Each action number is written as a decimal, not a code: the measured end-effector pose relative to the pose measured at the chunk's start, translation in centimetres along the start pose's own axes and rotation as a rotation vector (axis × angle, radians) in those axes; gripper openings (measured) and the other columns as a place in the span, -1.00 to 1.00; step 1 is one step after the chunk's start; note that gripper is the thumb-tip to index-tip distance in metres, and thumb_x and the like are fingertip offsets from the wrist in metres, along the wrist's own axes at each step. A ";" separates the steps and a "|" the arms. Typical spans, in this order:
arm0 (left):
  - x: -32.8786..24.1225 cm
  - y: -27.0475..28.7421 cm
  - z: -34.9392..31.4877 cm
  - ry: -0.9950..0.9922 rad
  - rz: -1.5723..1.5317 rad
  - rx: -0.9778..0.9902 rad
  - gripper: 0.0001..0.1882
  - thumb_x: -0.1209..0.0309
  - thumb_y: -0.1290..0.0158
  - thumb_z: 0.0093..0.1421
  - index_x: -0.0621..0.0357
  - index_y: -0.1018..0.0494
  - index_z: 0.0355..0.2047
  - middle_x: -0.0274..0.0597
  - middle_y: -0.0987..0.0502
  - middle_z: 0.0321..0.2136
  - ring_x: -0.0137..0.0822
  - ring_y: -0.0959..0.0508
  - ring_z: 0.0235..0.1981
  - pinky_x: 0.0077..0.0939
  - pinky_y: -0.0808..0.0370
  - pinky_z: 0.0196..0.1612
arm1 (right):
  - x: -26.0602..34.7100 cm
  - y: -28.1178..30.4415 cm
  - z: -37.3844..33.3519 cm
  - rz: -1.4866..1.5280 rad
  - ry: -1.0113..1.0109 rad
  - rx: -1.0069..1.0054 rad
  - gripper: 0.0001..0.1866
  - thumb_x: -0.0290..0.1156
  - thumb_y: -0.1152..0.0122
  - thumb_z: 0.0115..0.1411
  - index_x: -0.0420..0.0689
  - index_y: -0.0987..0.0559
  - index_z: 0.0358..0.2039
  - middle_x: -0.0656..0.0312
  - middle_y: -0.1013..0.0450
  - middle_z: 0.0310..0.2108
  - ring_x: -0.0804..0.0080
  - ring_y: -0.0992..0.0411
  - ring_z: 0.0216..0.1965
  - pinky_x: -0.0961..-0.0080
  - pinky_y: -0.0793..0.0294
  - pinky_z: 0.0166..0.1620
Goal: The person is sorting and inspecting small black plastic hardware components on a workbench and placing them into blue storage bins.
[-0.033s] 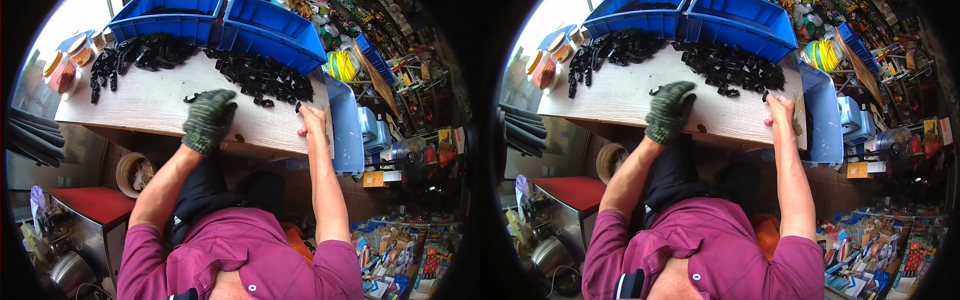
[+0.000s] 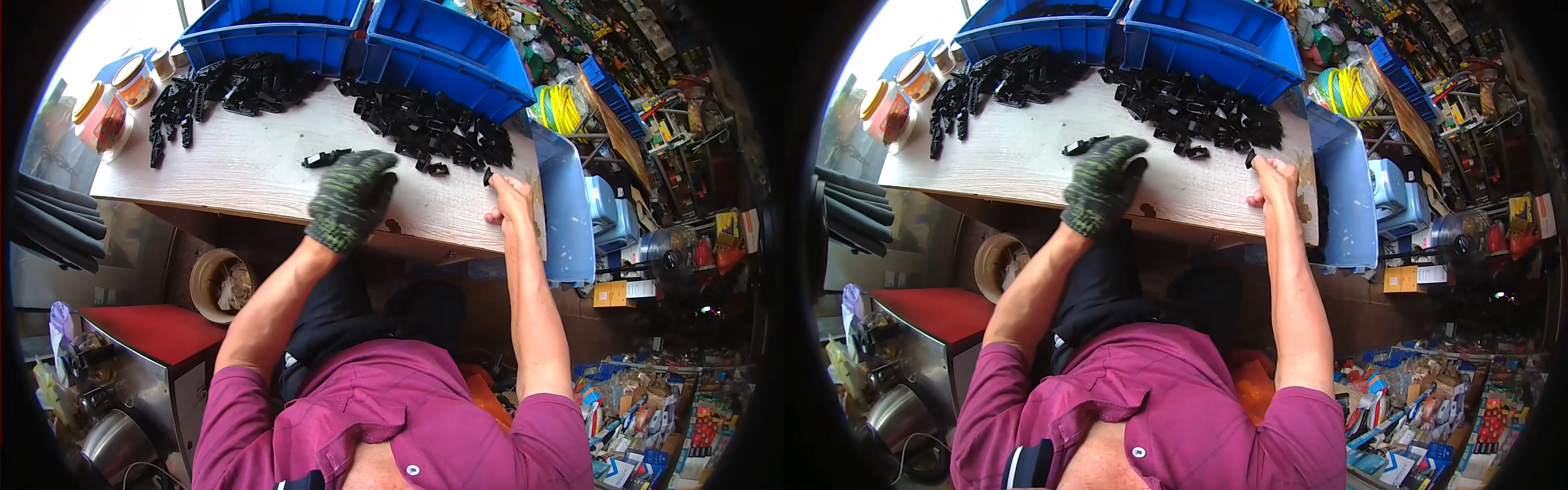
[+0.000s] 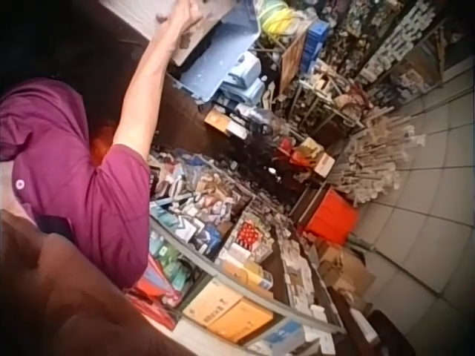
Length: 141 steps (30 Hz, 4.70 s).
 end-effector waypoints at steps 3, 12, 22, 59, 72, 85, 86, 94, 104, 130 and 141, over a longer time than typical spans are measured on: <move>-2.2 -2.5 1.0 0.117 -0.286 0.000 -0.60 0.52 -0.10 0.17 0.08 -0.49 0.05 0.00 -0.54 0.00 0.04 -0.48 0.11 -0.14 -0.42 0.18 | -0.4 -1.7 -2.5 0.197 -0.003 0.228 -0.78 -0.27 -0.28 0.16 -0.18 -0.53 -0.40 0.32 -0.23 -0.79 0.47 -0.21 -0.85 0.33 -0.47 -0.69; -1.7 -6.9 0.7 0.315 -0.586 0.258 -0.66 0.43 -0.18 0.26 0.28 -0.51 0.02 0.02 -0.59 -0.04 -0.24 -0.60 -0.03 -0.38 -0.53 0.02 | -0.2 -6.8 -7.2 0.502 0.182 0.607 -0.78 -0.27 -0.14 0.35 -0.11 -0.58 -0.38 0.46 -0.25 -0.77 0.73 -0.09 -0.80 0.70 -0.10 -0.72; -0.5 -6.6 1.5 0.389 -0.481 0.163 -0.68 0.26 -0.08 0.26 0.18 -0.53 -0.06 0.05 -0.61 -0.15 0.08 -0.58 -0.08 -0.16 -0.50 -0.03 | 1.5 -7.4 -8.9 0.339 0.348 0.494 -0.69 -0.18 -0.18 0.32 -0.18 -0.58 -0.15 0.45 -0.22 -0.78 0.72 -0.03 -0.83 0.68 -0.18 -0.71; -4.6 -5.3 -1.5 -0.091 0.107 0.088 -0.61 0.40 -0.07 0.20 0.31 -0.45 0.02 0.19 -0.45 0.08 0.18 -0.54 -0.07 -0.02 -0.50 -0.05 | 0.8 -6.9 -10.5 0.395 0.317 0.044 -0.70 -0.21 -0.06 0.37 -0.01 -0.37 -0.50 0.47 -0.18 -0.61 0.67 -0.14 -0.57 0.64 -0.15 -0.52; -0.5 5.5 -0.4 -0.060 0.359 -0.252 -0.76 0.49 -0.01 0.25 0.14 -0.51 -0.08 0.02 -0.55 -0.12 0.02 -0.55 -0.12 -0.14 -0.49 -0.01 | 0.7 -7.5 -11.2 0.627 0.215 0.173 -0.70 -0.24 0.02 0.36 -0.04 -0.33 -0.53 0.39 -0.04 -0.80 0.56 -0.05 -0.82 0.36 -0.53 -0.60; 11.3 17.2 0.1 0.413 0.996 0.095 -0.64 0.26 0.03 0.24 0.10 -0.48 0.00 0.07 -0.56 -0.27 0.08 -0.55 -0.17 0.03 -0.49 -0.14 | 0.7 -6.7 -9.6 0.720 0.126 0.202 -0.56 -0.10 -0.05 0.31 0.00 -0.23 -0.64 0.37 0.04 -0.81 0.47 -0.11 -0.78 0.10 -0.61 -0.53; 10.1 16.1 0.0 0.417 0.985 0.115 -0.64 0.24 0.02 0.25 0.10 -0.47 -0.01 0.07 -0.55 -0.23 0.09 -0.55 -0.17 0.04 -0.49 -0.14 | 0.6 -5.9 -9.1 0.713 0.132 0.177 -0.56 -0.10 -0.05 0.31 0.00 -0.23 -0.64 0.37 0.04 -0.81 0.47 -0.11 -0.78 0.10 -0.61 -0.53; 5.1 10.9 0.0 0.079 0.765 0.110 -0.67 0.42 -0.09 0.10 -0.02 -0.52 -0.07 -0.07 -0.53 -0.10 0.05 -0.48 -0.01 0.05 -0.46 -0.08 | -1.6 7.1 -1.6 0.687 0.024 -0.491 -0.72 -0.17 -0.18 0.21 -0.08 -0.35 -0.33 0.28 -0.05 -0.79 0.36 -0.19 -0.74 -0.09 -0.63 -0.42; 3.1 3.2 1.8 0.014 0.633 0.344 -0.73 0.32 -0.12 0.13 -0.15 -0.59 -0.12 -0.16 -0.58 -0.21 0.00 -0.52 -0.11 -0.04 -0.47 -0.12 | 1.7 -3.0 -3.8 0.298 0.115 0.235 -0.55 -0.36 -0.40 0.10 -0.20 -0.50 -0.02 0.41 -0.23 -0.74 0.60 -0.21 -0.81 0.41 -0.58 -0.60; -3.9 -2.1 -0.2 0.144 0.201 0.107 -0.60 0.17 -0.20 0.06 0.12 -0.51 -0.16 0.01 -0.55 -0.34 0.06 -0.54 -0.26 -0.04 -0.44 -0.14 | 1.7 -9.4 -9.5 0.377 0.338 0.327 -0.80 -0.19 -0.33 0.24 0.02 -0.55 -0.41 0.61 -0.23 -0.70 0.83 -0.01 -0.74 0.73 0.12 -0.66; -4.2 -1.4 -1.4 0.001 0.192 0.135 -0.67 0.29 -0.20 0.04 0.08 -0.50 -0.17 -0.13 -0.56 -0.34 -0.02 -0.55 -0.25 -0.06 -0.43 -0.17 | 1.7 -10.1 -9.9 0.339 0.484 0.522 -0.72 -0.14 -0.14 0.34 -0.01 -0.46 -0.45 0.49 -0.10 -0.79 0.70 -0.03 -0.78 0.64 0.00 -0.68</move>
Point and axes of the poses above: each hand's wrist, its own z-axis towards the middle knuckle, its own y-axis out of the back of the hand, x = y × z, the point moved 6 cm from there along z, towards the middle knuckle
